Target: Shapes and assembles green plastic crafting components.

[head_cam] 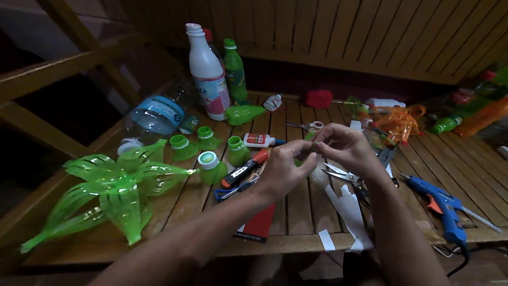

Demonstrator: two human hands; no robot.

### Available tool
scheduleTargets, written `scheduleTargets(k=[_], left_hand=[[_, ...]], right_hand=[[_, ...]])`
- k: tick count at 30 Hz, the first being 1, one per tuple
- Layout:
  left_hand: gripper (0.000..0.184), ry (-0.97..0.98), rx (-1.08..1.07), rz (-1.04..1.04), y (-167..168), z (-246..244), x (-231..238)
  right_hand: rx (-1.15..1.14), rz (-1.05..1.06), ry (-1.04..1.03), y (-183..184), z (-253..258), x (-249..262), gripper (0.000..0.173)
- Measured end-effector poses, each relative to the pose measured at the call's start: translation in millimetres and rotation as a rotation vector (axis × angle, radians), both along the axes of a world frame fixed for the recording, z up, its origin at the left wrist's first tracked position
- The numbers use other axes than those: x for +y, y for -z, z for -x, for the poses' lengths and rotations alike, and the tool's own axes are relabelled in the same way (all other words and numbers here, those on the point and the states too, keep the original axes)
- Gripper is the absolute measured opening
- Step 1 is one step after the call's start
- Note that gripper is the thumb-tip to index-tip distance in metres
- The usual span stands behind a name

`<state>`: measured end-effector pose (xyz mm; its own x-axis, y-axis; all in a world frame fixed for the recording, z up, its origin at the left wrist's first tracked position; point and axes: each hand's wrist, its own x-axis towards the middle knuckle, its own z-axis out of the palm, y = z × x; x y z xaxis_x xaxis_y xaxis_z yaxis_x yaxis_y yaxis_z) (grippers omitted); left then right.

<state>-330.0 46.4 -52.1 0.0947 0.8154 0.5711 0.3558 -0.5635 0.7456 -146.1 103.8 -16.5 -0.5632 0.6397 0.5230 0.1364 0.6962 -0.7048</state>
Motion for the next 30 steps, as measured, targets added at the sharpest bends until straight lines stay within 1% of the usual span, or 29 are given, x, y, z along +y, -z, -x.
scheduleTargets(k=[2,9,15,19,24,27,30], left_hand=[[0.023,0.001,0.004,0.013,-0.2,0.6,0.0],[0.01,-0.043,-0.069,0.069,1.6,-4.0,0.1],[0.009,-0.058,-0.051,-0.047,7.9,-4.8,2.5],[0.009,-0.056,-0.028,-0.083,7.6,-2.8,3.0],[0.008,-0.04,-0.04,-0.039,4.0,0.2,3.2],[0.008,-0.045,-0.056,-0.024,3.1,0.3,3.6],[0.008,-0.057,-0.061,-0.022,3.4,-0.2,4.1]], right_hand=[[0.011,-0.007,0.008,1.1,-0.5,0.8,0.007],[-0.027,-0.044,-0.001,0.5,1.9,-1.4,0.007],[-0.03,-0.049,0.018,0.5,3.9,-4.7,0.007],[0.002,-0.029,-0.009,1.2,4.1,-3.6,0.006],[0.003,0.037,-0.038,0.2,3.0,-3.3,0.006],[-0.005,0.116,-0.078,-4.4,-0.5,-4.4,0.01],[0.004,0.138,-0.084,-4.9,-2.1,-4.1,0.014]])
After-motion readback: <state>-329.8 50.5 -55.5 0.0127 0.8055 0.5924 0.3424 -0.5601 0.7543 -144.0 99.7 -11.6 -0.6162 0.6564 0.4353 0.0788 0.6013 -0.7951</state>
